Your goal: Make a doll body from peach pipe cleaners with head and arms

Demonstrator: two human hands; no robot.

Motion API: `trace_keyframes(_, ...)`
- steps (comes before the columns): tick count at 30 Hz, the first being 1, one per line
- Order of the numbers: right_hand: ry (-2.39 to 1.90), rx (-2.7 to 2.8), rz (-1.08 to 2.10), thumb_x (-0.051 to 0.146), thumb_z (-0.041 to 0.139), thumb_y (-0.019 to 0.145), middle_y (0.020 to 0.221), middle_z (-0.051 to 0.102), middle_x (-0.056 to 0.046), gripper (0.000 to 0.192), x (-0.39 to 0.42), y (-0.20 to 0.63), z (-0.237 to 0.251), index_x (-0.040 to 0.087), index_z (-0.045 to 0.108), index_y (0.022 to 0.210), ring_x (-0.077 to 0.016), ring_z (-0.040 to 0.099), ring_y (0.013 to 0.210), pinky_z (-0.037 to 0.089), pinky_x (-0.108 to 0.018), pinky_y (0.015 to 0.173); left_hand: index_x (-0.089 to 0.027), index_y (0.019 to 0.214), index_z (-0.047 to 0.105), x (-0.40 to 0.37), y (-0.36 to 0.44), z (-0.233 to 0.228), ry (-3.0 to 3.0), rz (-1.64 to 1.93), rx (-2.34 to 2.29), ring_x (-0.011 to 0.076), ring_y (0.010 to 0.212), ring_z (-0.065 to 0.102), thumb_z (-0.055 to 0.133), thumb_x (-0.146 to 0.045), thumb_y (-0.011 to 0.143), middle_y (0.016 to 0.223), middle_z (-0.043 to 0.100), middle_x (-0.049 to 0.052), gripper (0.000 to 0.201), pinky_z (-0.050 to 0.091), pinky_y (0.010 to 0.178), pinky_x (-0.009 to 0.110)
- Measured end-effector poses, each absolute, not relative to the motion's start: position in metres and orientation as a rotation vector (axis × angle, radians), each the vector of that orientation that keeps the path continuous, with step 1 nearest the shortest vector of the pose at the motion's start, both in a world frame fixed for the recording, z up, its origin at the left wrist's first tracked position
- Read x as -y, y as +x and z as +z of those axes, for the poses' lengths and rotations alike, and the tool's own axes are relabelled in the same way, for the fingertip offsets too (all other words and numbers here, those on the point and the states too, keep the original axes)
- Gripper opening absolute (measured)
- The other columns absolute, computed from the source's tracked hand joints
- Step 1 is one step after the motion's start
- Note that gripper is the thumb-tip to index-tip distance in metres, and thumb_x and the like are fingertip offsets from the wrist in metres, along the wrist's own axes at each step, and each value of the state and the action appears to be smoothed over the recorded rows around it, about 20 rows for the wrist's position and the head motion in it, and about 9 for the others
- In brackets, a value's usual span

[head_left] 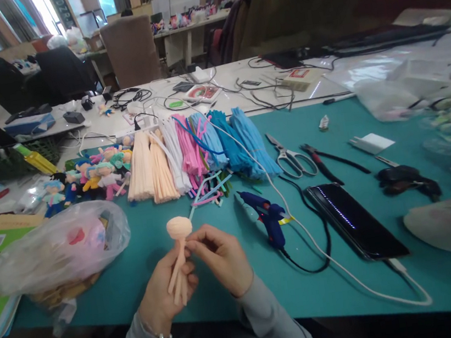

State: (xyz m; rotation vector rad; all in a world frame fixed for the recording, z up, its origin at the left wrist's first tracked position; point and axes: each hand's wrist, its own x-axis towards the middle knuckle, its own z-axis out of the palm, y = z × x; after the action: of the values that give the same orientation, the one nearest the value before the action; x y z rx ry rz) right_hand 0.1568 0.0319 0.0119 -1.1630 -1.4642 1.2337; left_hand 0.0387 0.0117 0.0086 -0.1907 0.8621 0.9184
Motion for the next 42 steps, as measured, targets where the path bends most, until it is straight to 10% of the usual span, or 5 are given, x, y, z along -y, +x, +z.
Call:
trace_keyframes(15, -0.907, 1.075, 1.892, 0.042, 0.076, 0.057, 0.063, 0.058, 0.001, 0.03, -0.038, 0.157, 0.001, 0.015, 0.066, 0.065, -0.0094, 0.05, 0.057, 0.041, -0.022, 0.053, -0.012, 0.062, 0.053, 0.0, 0.031, -0.003, -0.306, 0.795, -0.571, 0.0025, 0.033, 0.037, 0.028, -0.027, 0.094, 0.05, 0.046, -0.004, 0.044, 0.039, 0.041, 0.017)
trace_keyframes(29, -1.069, 1.141, 1.67, 0.038, 0.068, 0.066, 0.048, 0.047, 0.005, 0.028, -0.029, 0.152, 0.004, 0.016, 0.053, 0.056, -0.0062, 0.04, 0.042, 0.032, -0.02, 0.042, -0.014, 0.07, 0.06, 0.004, 0.043, -0.019, 0.231, 1.258, -0.98, 0.0116, 0.053, 0.058, 0.077, -0.035, 0.06, 0.062, 0.062, 0.0, 0.028, 0.046, 0.053, 0.023)
trace_keyframes(42, -1.124, 1.545, 1.268, 0.023, 0.058, 0.074, 0.06, 0.053, 0.001, 0.014, -0.028, 0.164, 0.008, 0.015, 0.068, 0.069, -0.0101, 0.047, 0.054, 0.037, -0.022, 0.051, -0.014, 0.059, 0.061, 0.0, 0.037, -0.008, 0.358, 1.326, -1.154, 0.0097, 0.055, 0.056, 0.08, -0.023, 0.05, 0.057, 0.062, -0.002, 0.023, 0.046, 0.057, 0.021)
